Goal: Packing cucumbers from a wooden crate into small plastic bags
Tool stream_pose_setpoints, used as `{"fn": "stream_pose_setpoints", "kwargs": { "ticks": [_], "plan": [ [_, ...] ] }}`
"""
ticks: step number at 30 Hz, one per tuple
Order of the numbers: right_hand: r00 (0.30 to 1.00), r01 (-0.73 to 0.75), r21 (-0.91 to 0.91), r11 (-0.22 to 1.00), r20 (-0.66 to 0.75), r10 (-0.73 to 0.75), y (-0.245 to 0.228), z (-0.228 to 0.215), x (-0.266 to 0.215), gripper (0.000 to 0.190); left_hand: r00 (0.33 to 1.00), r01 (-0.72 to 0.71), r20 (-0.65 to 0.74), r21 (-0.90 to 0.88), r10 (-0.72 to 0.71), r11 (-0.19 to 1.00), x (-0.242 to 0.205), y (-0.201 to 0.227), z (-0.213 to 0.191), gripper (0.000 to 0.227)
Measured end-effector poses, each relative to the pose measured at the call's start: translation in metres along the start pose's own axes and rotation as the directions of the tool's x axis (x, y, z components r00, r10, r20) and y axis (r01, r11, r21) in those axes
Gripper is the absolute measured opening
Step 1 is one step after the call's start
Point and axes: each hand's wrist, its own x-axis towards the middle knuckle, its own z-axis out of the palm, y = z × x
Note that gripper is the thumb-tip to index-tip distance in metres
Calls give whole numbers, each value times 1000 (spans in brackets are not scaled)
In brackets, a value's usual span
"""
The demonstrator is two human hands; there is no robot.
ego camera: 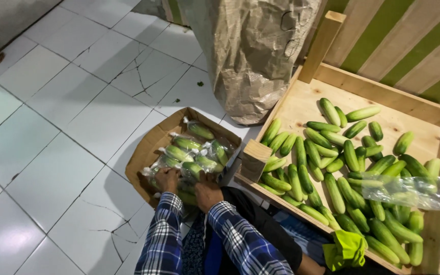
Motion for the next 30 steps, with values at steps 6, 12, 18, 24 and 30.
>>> {"fn": "stream_pose_setpoints", "kwargs": {
  "ticks": [6, 12, 18, 24, 30],
  "plan": [
    [996, -19, 102, 995, -85, 28, -2, 2, 0, 29, 998, -58, 9, -134, 60, 989, 15, -11, -14, 19],
    [976, -215, 492, 844, 146, 164, 1, -15, -2, 34, 958, -261, 3, -412, 288, 873, 14, -2, -31, 30],
    [977, 208, 844, 495, -199, -72, 37, 38, -24, 14, 878, -443, 12, -352, 478, 824, -126, 92, -71, 11],
    [892, 257, 564, 784, -450, 31, 77, -61, -108, 30, 756, -458, 255, -452, 603, 765, -216, 102, -58, 12],
    [895, 94, 609, 787, -398, 201, 140, -117, -177, 15, 492, -638, 429, -415, 757, 649, -335, 130, -65, 9]
  ]
}}
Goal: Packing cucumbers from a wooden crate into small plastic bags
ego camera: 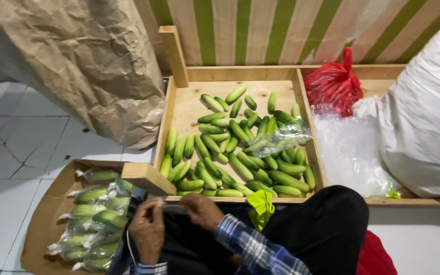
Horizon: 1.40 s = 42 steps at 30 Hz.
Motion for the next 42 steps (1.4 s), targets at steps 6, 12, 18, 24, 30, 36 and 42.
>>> {"fn": "stream_pose_setpoints", "kwargs": {
  "ticks": [6, 12, 18, 24, 30, 36, 42],
  "plan": [
    [970, -182, -118, 976, -184, 158, 53, -92, -30, 20, 965, -135, 214, -81, 149, 988, -18, 39, 85, 5],
    [886, -415, -133, 900, -285, 366, 97, -167, -45, 31, 922, 138, 379, -129, -80, 982, -14, 26, 166, 7],
    [880, -467, -295, 834, -250, 404, 116, -208, -53, 34, 876, 208, 453, -50, -163, 977, -5, -4, 220, 16],
    [784, -568, -571, 592, -158, 601, 193, -181, -73, 37, 860, 162, 490, 9, -145, 987, -10, -44, 259, 22],
    [760, -557, -702, 443, -215, 614, 172, -171, -54, 43, 786, -160, 615, 98, 66, 982, -14, -19, 257, 49],
    [873, -389, -872, 298, -245, 423, 173, -163, -51, 34, 728, -262, 682, 174, 76, 949, -21, -46, 273, 56],
    [908, -372, -859, 352, -259, 328, 185, -160, -55, 31, 718, -328, 692, 237, 78, 914, -30, -68, 284, 57]
  ]
}}
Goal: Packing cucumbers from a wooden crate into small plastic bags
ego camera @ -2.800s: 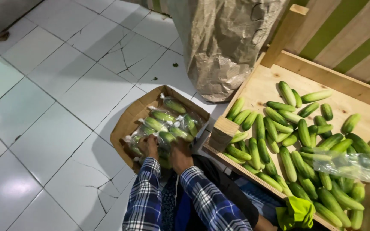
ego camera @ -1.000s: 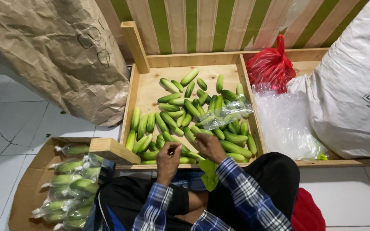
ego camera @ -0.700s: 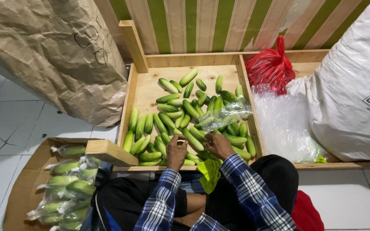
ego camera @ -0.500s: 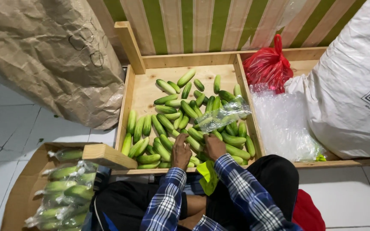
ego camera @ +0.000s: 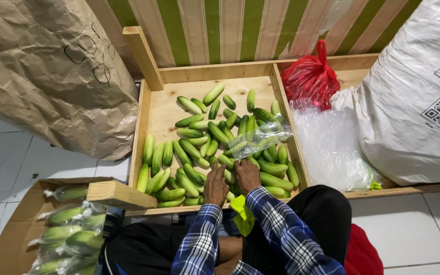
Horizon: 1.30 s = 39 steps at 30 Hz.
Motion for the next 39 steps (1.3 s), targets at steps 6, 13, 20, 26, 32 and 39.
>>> {"fn": "stream_pose_setpoints", "kwargs": {
  "ticks": [6, 13, 20, 26, 32, 39],
  "plan": [
    [1000, 21, 59, 998, 17, -22, 8, 13, 0, 37, 986, -146, -47, 199, 158, 969, -1, 4, -4, 63],
    [993, 113, 376, 920, -32, -109, 14, -16, -5, 45, 921, -316, -82, 410, 380, 856, 4, 7, -19, 48],
    [948, -224, 593, 773, 316, 33, -3, -152, -56, 78, 956, -170, -237, 44, 176, 984, 3, -9, -30, 48],
    [900, 189, 35, 981, 393, -188, -23, -91, -124, 73, 944, 27, -260, -553, -204, 833, -7, 56, -97, 40],
    [978, 203, 254, 946, -2, -209, -4, -70, -124, 50, 904, -3, -99, -974, -417, 226, -18, 100, -133, 48],
    [822, -461, 761, 456, 173, 542, -18, -195, -114, 44, 908, -122, -47, -980, -416, -157, -46, 143, -164, 44]
  ]
}}
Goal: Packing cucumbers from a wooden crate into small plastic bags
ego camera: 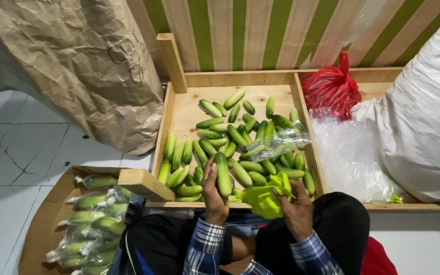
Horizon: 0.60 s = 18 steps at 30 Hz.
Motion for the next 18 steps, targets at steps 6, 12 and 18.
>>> {"fn": "stream_pose_setpoints", "kwargs": {
  "ticks": [6, 12, 18],
  "plan": [
    [759, 618, 25, 786, -281, -587, -73, -11, -64, 57, 999, -27, -31, 124, 31, 992, -32, 2, 28, 44],
    [491, 858, -71, 509, -177, -853, -112, 3, -69, 34, 997, -73, 52, 180, 64, 981, -59, -6, 28, 49],
    [736, 672, 303, 675, -176, -654, -130, -16, -26, 47, 1000, -2, 27, -15, 2, 1000, -73, -19, 33, 36]
  ]
}}
